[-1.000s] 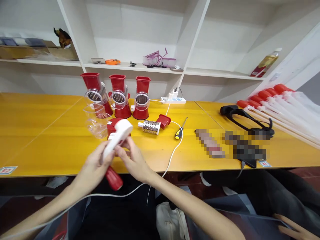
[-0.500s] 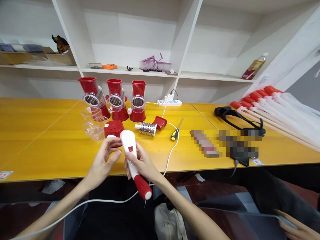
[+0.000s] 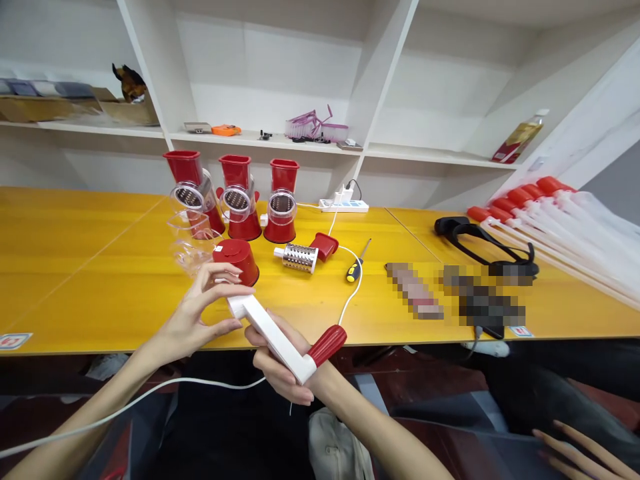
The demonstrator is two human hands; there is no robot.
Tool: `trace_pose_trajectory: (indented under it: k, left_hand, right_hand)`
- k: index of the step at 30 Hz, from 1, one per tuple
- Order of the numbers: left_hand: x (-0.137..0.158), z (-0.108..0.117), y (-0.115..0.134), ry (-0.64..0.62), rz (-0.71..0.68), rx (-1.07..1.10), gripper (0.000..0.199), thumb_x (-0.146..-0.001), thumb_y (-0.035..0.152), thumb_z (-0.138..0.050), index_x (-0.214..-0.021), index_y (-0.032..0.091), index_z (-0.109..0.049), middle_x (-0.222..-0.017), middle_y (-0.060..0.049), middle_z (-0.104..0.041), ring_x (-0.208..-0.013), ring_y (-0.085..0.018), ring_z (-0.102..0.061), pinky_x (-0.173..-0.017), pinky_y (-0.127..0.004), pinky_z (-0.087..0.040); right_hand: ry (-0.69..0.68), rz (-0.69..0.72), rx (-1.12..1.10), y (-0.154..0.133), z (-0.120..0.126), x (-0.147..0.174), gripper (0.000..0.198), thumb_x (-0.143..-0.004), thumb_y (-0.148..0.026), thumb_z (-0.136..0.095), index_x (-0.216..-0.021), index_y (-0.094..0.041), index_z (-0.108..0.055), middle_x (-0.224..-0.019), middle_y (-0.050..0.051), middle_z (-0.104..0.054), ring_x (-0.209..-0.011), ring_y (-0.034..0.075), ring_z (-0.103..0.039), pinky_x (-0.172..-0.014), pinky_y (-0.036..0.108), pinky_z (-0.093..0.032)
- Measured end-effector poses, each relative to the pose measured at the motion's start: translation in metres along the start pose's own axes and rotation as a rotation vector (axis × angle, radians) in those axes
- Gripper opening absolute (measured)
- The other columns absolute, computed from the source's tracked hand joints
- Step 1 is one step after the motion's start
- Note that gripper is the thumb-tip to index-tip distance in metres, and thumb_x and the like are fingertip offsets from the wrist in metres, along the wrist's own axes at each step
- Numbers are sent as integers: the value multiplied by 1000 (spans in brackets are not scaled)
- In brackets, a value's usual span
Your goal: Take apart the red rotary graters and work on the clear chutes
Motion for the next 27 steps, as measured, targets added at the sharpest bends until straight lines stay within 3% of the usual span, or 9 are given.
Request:
trace_pose_trajectory:
  k: [2, 3, 7, 11, 15, 16, 19, 22, 27]
  left_hand:
    - [4, -2, 1, -48, 39, 83, 30, -98, 40, -68, -125, 28, -67, -121, -6, -62, -110, -19, -64, -94, -29, -53]
    - [7, -4, 0, -38, 93, 135, 28, -99, 41, -66, -123, 26, -66, -112, -4, -65, -97, -16, -66, -83, -26, -55]
    - [26, -11, -6, 168, 389, 319, 32, -98, 50, -61, -113, 21, -62, -71, 5, -56, -51, -9, -53, -47, -19, -43]
    - [51, -11, -5, 342, 559, 269, 33, -97, 52, -61, -108, 20, -59, -59, 8, -54, -45, -9, -53, -47, -18, -42]
    - [63, -10, -1, 393, 582, 189, 32, -99, 50, -59, -107, 19, -60, -53, 9, -54, -46, -9, -55, -51, -17, -40]
    - [62, -10, -1, 393, 577, 185, 32, -98, 51, -59, -107, 19, -60, -52, 9, -53, -45, -8, -55, -51, -17, -41]
    - [57, -14, -5, 370, 561, 217, 34, -97, 52, -60, -106, 20, -59, -58, 9, -52, -44, -8, -53, -49, -18, -42]
    - [54, -19, -11, 336, 581, 280, 36, -97, 55, -60, -107, 21, -57, -64, 9, -52, -45, -8, -52, -46, -19, -43]
    - [54, -21, -10, 277, 616, 298, 35, -99, 56, -55, -109, 22, -55, -67, 7, -52, -50, -10, -53, -48, -21, -44]
  right_hand:
    - [-200, 199, -24, 2, -8, -8, 63, -98, -74, -21, -94, -12, -14, -58, -6, -45, -42, 8, -47, -49, 15, -46]
    - [-196, 259, -14, 3, -13, -12, 63, -98, -74, -21, -93, -11, -15, -57, -7, -43, -40, 6, -44, -47, 13, -43]
    - [609, -6, 389, 6, -31, -13, 88, -80, -98, -29, -81, -10, -24, -52, -5, -32, -38, 4, -37, -42, 14, -31]
    - [812, -139, 875, 8, -65, 14, 65, -92, -62, -54, -68, -2, -44, -59, 3, -49, -52, -4, -47, -54, 6, -34]
    - [1221, 494, 1653, -12, -96, 37, 39, -97, -27, -49, -66, -2, -53, -69, 3, -51, -73, -10, -47, -72, 1, -36]
    - [1285, 535, 1731, -18, -98, 39, 32, -96, -26, -50, -75, -3, -59, -79, 3, -56, -83, -10, -51, -80, -1, -39]
    - [1205, 194, 1669, -33, -84, 33, 40, -98, -44, -49, -105, -9, -67, -107, 3, -61, -101, -10, -53, -94, -2, -40]
    - [976, -160, 1373, -35, -62, 28, 72, -96, -71, -38, -103, -4, -66, -99, 6, -60, -87, -7, -51, -80, 1, -38]
    - [828, -193, 1242, -24, -48, 25, 90, -90, -84, -31, -90, 1, -60, -81, 6, -52, -71, -7, -41, -67, 4, -30]
Point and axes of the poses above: each hand's wrist, its own x-axis away from the middle knuckle, its own z-axis out of the back of the hand, y = z × x, the point moved 2 cm from there along -x, towards the middle knuckle
